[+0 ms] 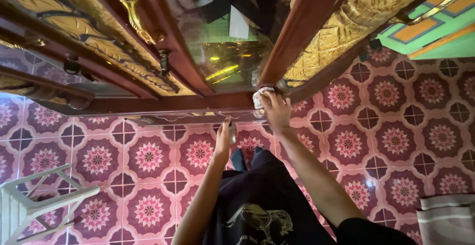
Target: The person cleans a wooden cabinet by wiping the glass panels and decorative wooden frame with a cloth while holding a small bottle.
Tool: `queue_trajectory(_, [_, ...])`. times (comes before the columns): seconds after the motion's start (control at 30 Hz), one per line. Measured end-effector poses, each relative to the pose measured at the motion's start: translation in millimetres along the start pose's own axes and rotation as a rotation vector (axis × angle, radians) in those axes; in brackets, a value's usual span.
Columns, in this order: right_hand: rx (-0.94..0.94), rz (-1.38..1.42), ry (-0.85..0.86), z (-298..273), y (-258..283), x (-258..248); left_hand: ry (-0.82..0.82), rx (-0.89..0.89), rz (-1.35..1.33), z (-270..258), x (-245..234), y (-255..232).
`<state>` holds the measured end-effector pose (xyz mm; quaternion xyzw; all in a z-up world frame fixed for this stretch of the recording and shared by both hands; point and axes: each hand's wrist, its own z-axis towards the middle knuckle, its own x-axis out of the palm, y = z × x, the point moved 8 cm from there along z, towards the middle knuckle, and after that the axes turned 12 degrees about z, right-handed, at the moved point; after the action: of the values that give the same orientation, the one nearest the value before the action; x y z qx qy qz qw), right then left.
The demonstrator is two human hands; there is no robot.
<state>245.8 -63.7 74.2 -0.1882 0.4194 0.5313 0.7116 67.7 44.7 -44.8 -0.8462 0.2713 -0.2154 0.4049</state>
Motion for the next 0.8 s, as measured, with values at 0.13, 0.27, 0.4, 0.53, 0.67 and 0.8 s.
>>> queue_trajectory(0.13, [0.038, 0.102, -0.024, -9, 11, -11, 0.018, -0.036, 0.049, 0, 18, -16])
queue_trajectory(0.27, [0.022, 0.087, -0.075, -23, 19, -27, 0.064, -0.004, 0.100, 4, 41, -36])
queue_trajectory(0.4, [0.128, 0.126, -0.021, -45, 11, -30, 0.157, 0.155, 0.072, 22, 73, -41])
queue_trajectory(0.53, [0.204, 0.165, 0.009, -66, 6, -28, 0.163, 0.173, 0.137, 38, 88, -37])
queue_trajectory(0.67, [0.284, 0.211, 0.054, -77, 2, -33, 0.082, 0.172, 0.260, 40, 91, -41])
queue_trajectory(0.8, [0.289, 0.219, 0.052, -78, 2, -35, 0.048, 0.124, 0.412, 34, 87, -46])
